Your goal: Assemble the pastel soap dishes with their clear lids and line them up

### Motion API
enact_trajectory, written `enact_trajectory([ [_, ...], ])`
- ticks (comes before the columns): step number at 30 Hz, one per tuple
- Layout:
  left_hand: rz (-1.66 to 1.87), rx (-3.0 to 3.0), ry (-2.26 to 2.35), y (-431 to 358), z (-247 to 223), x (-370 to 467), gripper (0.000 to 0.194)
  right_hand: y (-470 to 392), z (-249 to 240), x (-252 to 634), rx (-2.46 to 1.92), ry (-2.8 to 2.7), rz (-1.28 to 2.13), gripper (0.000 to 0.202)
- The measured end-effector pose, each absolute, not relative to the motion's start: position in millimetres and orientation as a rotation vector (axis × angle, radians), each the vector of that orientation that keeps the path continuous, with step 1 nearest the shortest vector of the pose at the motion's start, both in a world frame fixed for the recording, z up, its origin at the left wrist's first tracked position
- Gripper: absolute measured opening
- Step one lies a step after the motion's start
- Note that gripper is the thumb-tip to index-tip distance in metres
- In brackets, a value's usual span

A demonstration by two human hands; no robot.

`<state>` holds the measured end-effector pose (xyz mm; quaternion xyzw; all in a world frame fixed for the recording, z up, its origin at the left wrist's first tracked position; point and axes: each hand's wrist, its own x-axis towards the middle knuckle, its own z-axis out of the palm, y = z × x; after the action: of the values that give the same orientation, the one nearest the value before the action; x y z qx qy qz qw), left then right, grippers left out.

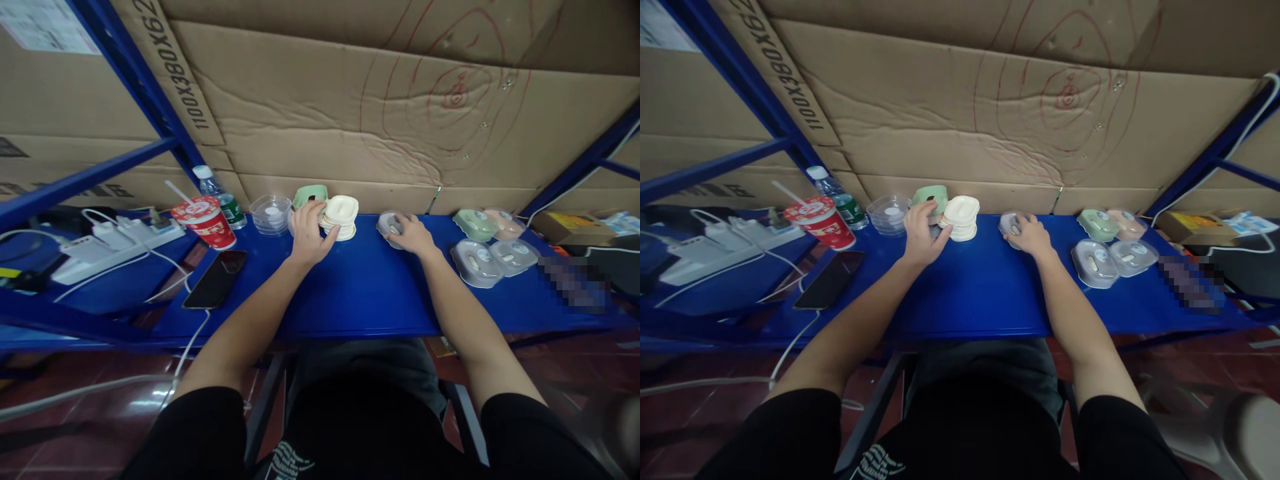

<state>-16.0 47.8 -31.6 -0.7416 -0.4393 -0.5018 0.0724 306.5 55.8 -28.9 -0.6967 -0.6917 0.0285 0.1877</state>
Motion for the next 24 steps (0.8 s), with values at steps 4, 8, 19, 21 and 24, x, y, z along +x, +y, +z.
enact_trajectory([
  [4, -1.463, -2.328, -1.285, 47, -32, -13, 0.057, 53, -21, 304, -1.769, -2.032, 0.157, 0.074],
  [8, -1.41, -2.404, -1.248, 47, -31, -11, 0.053, 45, -6, 294, -1.496, -1.877, 0.186, 0.063],
  [19, -1.019, -2.732, -0.952, 32, -8, -13, 0.049, 9, 25, 270, -1.053, -1.64, 1.625, 0.095],
  [21, -1.007, -2.742, -0.926, 31, -7, -12, 0.052, 9, 26, 273, -1.091, -1.65, 1.67, 0.108],
  [24, -1.066, -2.736, -0.87, 34, -9, -12, 0.053, 13, 24, 274, -1.134, -1.626, 1.612, 0.117],
])
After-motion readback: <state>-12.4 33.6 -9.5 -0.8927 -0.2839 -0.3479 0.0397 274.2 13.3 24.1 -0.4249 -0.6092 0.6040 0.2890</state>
